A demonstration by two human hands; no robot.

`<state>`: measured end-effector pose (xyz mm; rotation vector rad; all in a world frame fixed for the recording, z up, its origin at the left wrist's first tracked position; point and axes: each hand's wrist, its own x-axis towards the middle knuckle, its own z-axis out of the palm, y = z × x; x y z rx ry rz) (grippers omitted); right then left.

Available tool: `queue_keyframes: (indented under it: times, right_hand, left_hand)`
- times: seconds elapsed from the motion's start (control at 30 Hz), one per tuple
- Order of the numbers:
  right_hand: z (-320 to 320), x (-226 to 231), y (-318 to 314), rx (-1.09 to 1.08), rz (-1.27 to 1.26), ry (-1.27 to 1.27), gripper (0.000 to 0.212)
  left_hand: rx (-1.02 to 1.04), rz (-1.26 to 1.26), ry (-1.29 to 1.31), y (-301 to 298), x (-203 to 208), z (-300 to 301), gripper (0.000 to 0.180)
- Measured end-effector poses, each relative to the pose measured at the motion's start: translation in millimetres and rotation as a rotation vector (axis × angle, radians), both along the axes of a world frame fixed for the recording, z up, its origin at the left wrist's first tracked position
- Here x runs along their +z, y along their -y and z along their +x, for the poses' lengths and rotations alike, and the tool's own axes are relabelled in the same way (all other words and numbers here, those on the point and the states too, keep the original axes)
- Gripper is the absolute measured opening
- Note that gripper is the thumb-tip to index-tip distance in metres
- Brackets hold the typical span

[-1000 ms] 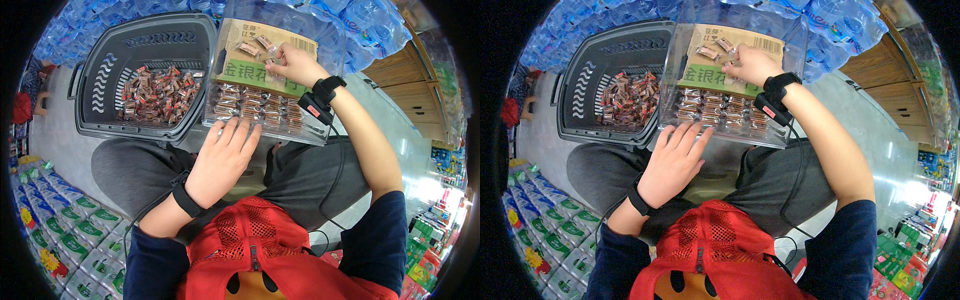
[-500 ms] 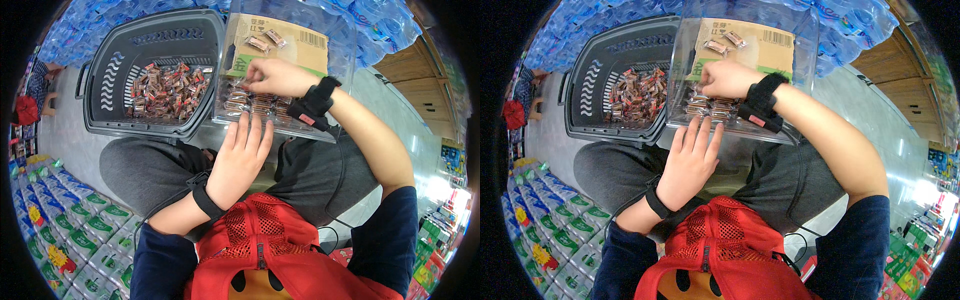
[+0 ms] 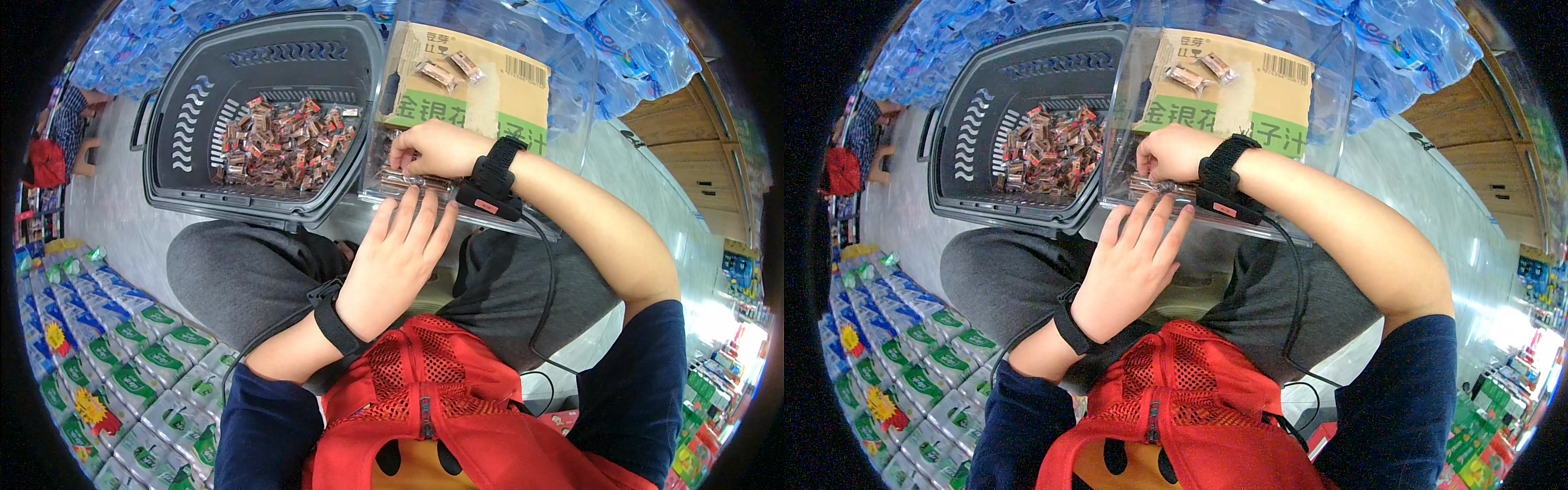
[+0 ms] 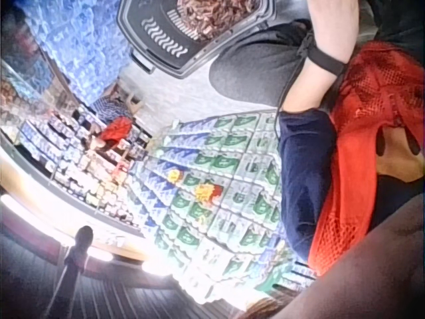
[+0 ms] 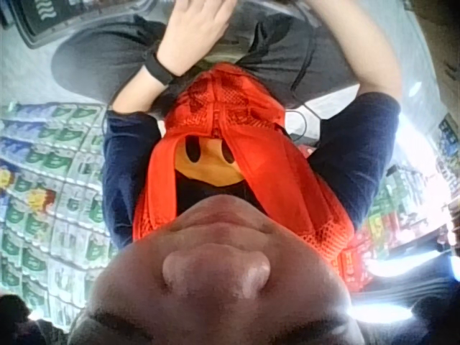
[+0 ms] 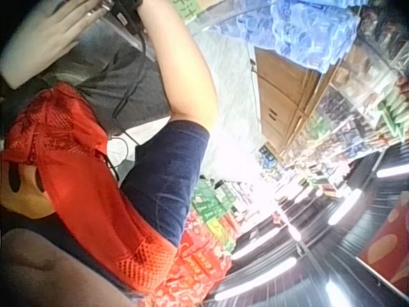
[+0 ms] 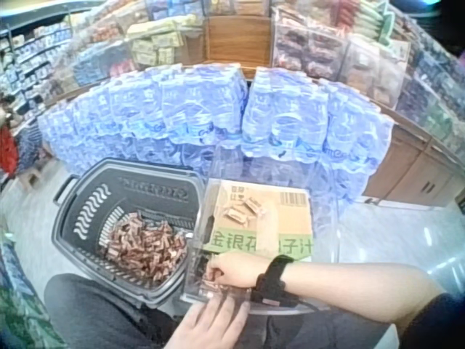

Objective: The person organizes wrapped snack items by removing them from a basket and placing them neatly into a clear plastic container inside a cardboard box.

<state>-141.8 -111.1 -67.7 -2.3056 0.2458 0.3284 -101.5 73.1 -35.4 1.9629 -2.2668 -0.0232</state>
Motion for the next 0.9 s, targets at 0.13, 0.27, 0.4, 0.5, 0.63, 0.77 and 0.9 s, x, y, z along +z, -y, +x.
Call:
queue_keyframes:
  times: [0.13, 0.27, 0.4, 0.5, 0.63, 0.77, 0.9]
  right_hand:
    - [4.5, -8.6, -1.4, -0.036, 0.083, 0.046, 0.020]
    - [5.3, -10.4, -2.7, -0.060, 0.101, 0.025, 0.019]
    - [2.6, -13.0, 0.3, -0.074, 0.143, 0.065, 0.019]
    - [0.4, -14.7, 1.4, -0.101, 0.194, 0.085, 0.020]
    - [-0.4, -11.1, 3.2, -0.113, 0.168, 0.084, 0.018]
    - [4.6, 7.7, 20.5, -0.206, 0.269, 0.018, 0.022]
    - [0.8, 16.6, 42.2, -0.276, -0.240, 0.343, 0.020]
  left_hand:
    - [-0.002, -0.006, -0.004, -1.6, 0.0, 1.4, 0.061]
    - [0.003, -0.008, 0.006, -2.9, -0.4, 1.6, 0.061]
    - [0.003, -0.005, 0.007, -2.2, 0.7, 0.1, 0.062]
    - [0.005, -0.004, 0.007, -2.3, -0.6, 0.1, 0.063]
    - [0.004, 0.004, 0.025, -1.2, 1.8, -0.8, 0.064]
    - [0.004, -0.012, 0.028, -1.9, 1.4, 1.8, 0.063]
    - [-0.005, -0.024, 0.012, -0.1, -1.6, 0.8, 0.063]
